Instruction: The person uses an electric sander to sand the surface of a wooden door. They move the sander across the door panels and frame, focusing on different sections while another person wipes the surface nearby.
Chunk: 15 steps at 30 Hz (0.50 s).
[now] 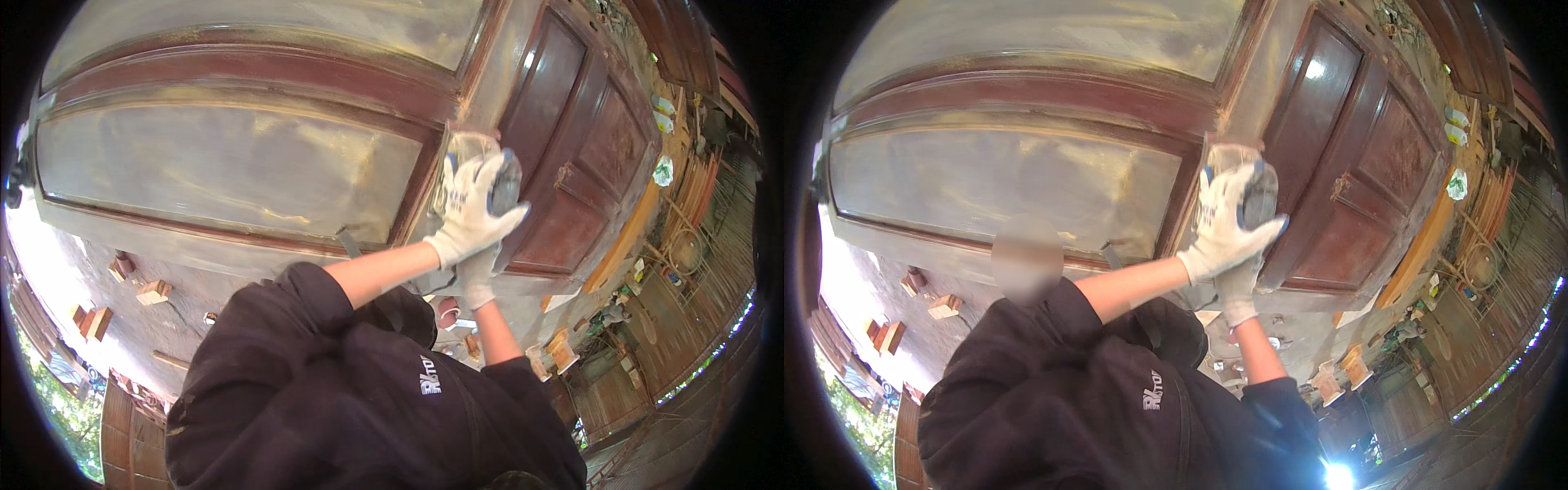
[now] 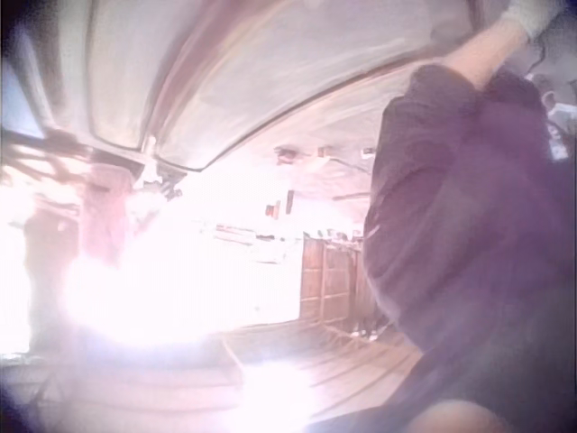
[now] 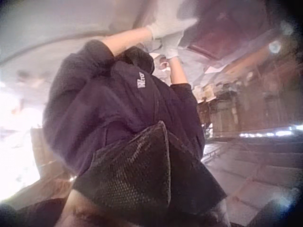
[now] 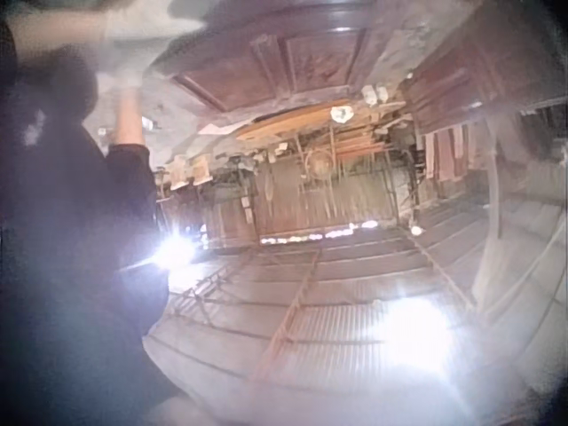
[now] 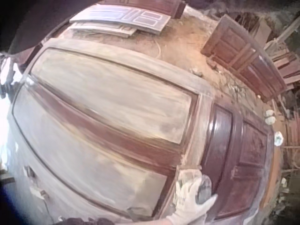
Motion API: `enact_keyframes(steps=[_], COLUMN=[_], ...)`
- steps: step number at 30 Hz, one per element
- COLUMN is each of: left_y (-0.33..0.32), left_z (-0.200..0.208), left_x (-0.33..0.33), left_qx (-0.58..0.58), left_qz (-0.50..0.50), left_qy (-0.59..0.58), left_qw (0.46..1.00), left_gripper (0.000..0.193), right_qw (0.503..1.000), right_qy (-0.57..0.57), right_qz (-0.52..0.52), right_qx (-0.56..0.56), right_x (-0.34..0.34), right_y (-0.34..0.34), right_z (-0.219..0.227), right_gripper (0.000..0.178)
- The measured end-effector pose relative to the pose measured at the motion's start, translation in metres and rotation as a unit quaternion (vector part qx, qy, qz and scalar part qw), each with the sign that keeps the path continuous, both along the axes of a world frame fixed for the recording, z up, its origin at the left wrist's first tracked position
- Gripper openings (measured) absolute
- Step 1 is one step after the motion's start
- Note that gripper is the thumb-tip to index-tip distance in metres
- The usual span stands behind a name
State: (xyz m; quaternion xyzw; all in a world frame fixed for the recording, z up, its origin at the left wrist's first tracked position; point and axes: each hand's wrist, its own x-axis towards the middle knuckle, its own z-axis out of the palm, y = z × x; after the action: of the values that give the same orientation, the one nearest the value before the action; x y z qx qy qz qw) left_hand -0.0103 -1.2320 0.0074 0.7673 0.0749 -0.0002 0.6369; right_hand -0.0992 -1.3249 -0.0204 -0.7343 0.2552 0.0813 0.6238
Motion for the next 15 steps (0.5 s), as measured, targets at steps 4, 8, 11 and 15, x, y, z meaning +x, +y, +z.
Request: enact_keyframes(steps=[4, 8, 11, 15], left_y=[0.005, 0.014, 0.026, 0.019], left_z=[-0.006, -0.009, 0.006, 0.006], left_x=[0.075, 0.163, 0.227, 0.277], left_qx=[0.022, -0.007, 0.005, 0.003], left_qz=[0.050, 0.079, 0.046, 0.069], left_qy=[-0.023, -0.039, -0.033, -0.048], left_qw=[0.998, 0.996, 0.998, 0.996], left_gripper=[0.089, 0.091, 0.086, 0.086], right_qw=[0.918, 0.930, 0.912, 0.914], right_qy=[-0.034, -0.089, -0.069, -0.049], right_qz=[0.197, 0.194, 0.179, 0.160], right_qx=[-0.342, -0.300, -0.363, -0.370], right_x=[0.093, 0.194, 0.256, 0.306], right_y=[0.004, 0.023, 0.021, 0.025], right_z=[0.018, 0.033, 0.030, 0.035], right_gripper=[0.062, 0.070, 0.074, 0.066])
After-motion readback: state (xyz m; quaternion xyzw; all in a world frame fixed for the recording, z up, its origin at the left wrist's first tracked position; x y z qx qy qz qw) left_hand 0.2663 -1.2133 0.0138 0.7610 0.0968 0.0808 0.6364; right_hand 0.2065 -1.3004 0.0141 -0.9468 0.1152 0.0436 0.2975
